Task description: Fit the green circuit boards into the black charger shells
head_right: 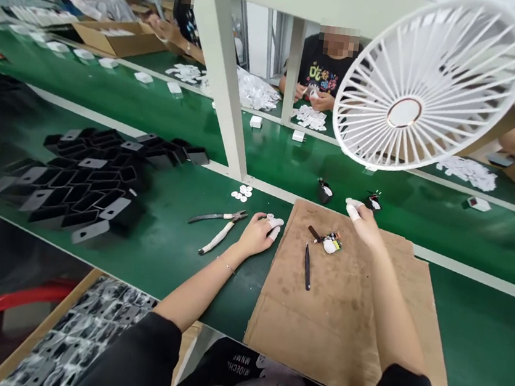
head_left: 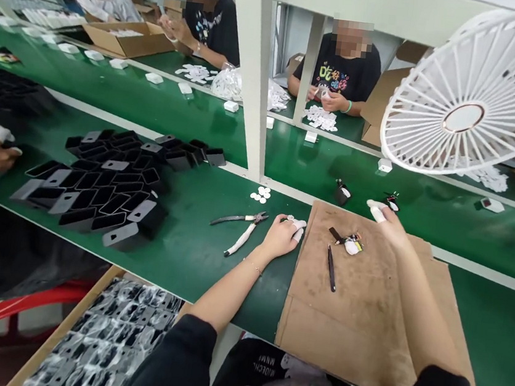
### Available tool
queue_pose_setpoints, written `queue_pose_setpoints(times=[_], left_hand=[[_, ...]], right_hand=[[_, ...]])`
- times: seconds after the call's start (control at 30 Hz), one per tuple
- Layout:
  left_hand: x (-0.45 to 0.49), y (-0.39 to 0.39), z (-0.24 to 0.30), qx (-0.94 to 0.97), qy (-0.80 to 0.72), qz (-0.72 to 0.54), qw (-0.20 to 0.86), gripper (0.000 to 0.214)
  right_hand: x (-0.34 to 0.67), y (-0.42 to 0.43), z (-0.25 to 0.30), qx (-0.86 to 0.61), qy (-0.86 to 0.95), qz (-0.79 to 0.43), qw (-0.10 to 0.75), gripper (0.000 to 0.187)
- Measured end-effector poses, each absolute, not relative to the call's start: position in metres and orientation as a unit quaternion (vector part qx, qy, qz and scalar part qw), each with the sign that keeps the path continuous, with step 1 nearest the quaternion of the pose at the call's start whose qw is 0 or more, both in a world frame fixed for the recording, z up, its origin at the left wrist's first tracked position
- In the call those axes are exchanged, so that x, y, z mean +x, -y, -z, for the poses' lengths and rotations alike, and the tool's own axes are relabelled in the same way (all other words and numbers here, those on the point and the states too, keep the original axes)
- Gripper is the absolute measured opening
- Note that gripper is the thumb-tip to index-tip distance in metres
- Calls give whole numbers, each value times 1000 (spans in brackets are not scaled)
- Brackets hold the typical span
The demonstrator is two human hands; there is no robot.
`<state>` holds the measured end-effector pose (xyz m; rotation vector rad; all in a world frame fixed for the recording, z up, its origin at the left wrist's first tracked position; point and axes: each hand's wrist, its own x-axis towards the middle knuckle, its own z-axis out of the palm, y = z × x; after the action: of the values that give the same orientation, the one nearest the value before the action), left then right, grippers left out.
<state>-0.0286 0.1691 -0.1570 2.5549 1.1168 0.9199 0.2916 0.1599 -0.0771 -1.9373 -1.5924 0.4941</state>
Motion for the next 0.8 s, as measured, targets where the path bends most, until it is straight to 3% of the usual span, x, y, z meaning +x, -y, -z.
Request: queue_pose_setpoints(times=[0.23, 0.43, 0.67, 0.8], left_hand=[[-24, -165, 154, 859, -402, -293, 119, 32], [-25, -156, 149, 852, -425, -283, 117, 30], [-36, -153, 135, 838, -439, -305, 112, 29], [-101, -192, 96, 750, -554, -358, 46, 32]], right_hand=[[282, -84, 112, -632, 713, -218, 213, 54], [291, -84, 131, -588, 785, -115, 155, 60], [302, -84, 149, -638, 751, -36, 169, 64], [309, -61, 155, -647, 741, -23, 178, 60]])
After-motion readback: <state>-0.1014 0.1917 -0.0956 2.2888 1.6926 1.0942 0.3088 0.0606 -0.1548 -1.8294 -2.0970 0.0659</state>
